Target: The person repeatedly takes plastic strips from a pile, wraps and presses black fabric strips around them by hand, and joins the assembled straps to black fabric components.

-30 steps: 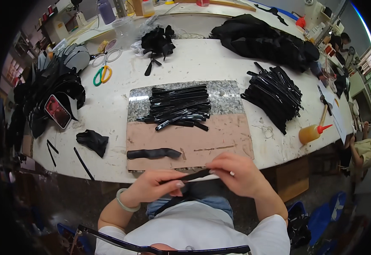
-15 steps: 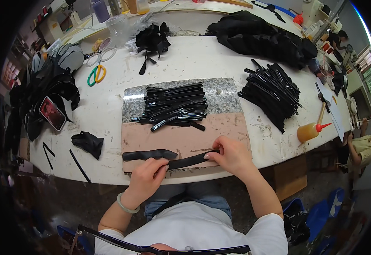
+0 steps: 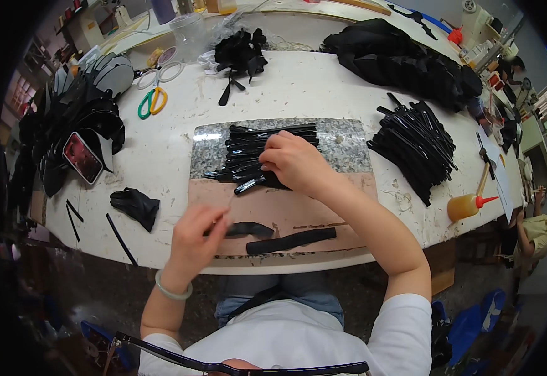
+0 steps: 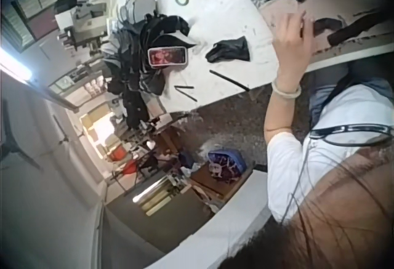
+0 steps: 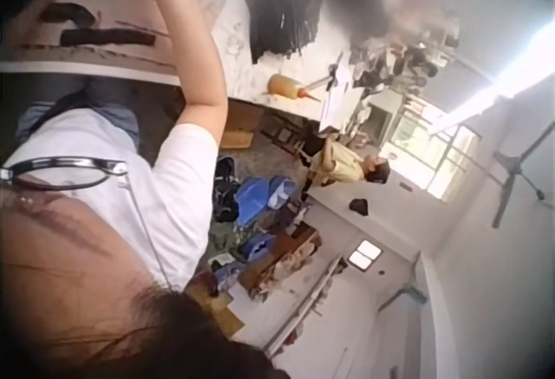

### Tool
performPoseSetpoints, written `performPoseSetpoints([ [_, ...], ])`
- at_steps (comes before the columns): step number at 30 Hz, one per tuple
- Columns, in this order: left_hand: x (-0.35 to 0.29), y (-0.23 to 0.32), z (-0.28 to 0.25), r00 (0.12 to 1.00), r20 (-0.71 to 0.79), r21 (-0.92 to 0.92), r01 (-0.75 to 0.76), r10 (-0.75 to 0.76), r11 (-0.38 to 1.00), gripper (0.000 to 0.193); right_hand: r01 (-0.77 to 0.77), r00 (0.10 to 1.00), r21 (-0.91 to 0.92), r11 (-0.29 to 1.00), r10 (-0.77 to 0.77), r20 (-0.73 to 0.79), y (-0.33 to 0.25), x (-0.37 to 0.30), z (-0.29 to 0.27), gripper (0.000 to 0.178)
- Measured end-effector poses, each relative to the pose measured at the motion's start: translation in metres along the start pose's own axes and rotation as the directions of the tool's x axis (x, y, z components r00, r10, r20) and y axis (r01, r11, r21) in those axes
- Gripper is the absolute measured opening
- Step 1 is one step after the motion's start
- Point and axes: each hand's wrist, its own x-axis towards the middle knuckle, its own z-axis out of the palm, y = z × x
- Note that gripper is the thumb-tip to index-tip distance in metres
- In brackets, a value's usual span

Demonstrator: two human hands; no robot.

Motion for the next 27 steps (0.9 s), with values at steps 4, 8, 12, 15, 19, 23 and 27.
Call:
performPoseSetpoints([
  [4,0.038,-0.030,0.007,0.986,-0.099,0.109,-0.124,0.135,0.986,0.019,0.095,0.991,-0.029,0.995,-0.092,0.092,0.005,0.020,0.015,0.008],
  [8,0.055,-0.056,0.021,0.985,-0.072,0.135,-0.144,0.154,0.980,0.022,0.306,0.937,-0.286,0.908,-0.234,0.261,-0.004,0.030,0.009,0.006],
  [12,0.061,-0.057,0.027,0.993,-0.018,0.108,-0.116,0.119,0.987,0.028,0.382,0.895,-0.337,0.861,-0.255,0.365,-0.012,0.036,0.006,0.004],
  [15,0.062,-0.060,0.027,0.993,-0.026,0.081,-0.110,0.112,0.991,0.028,0.473,0.839,-0.402,0.784,-0.261,0.478,-0.020,0.041,0.004,0.006],
  [19,0.059,-0.060,0.027,0.995,-0.025,0.074,-0.098,0.100,0.992,0.029,0.511,0.805,-0.383,0.770,-0.273,0.527,-0.021,0.046,0.006,0.007],
  [23,0.059,-0.060,0.027,0.995,-0.008,0.081,-0.100,0.101,0.992,0.030,0.415,0.880,-0.304,0.858,-0.293,0.375,-0.007,0.044,0.007,0.007],
  [27,0.060,-0.057,0.026,0.994,0.017,0.102,-0.112,0.111,0.988,0.031,0.139,0.990,0.040,0.990,-0.139,-0.011,0.005,0.029,-0.013,0.010],
])
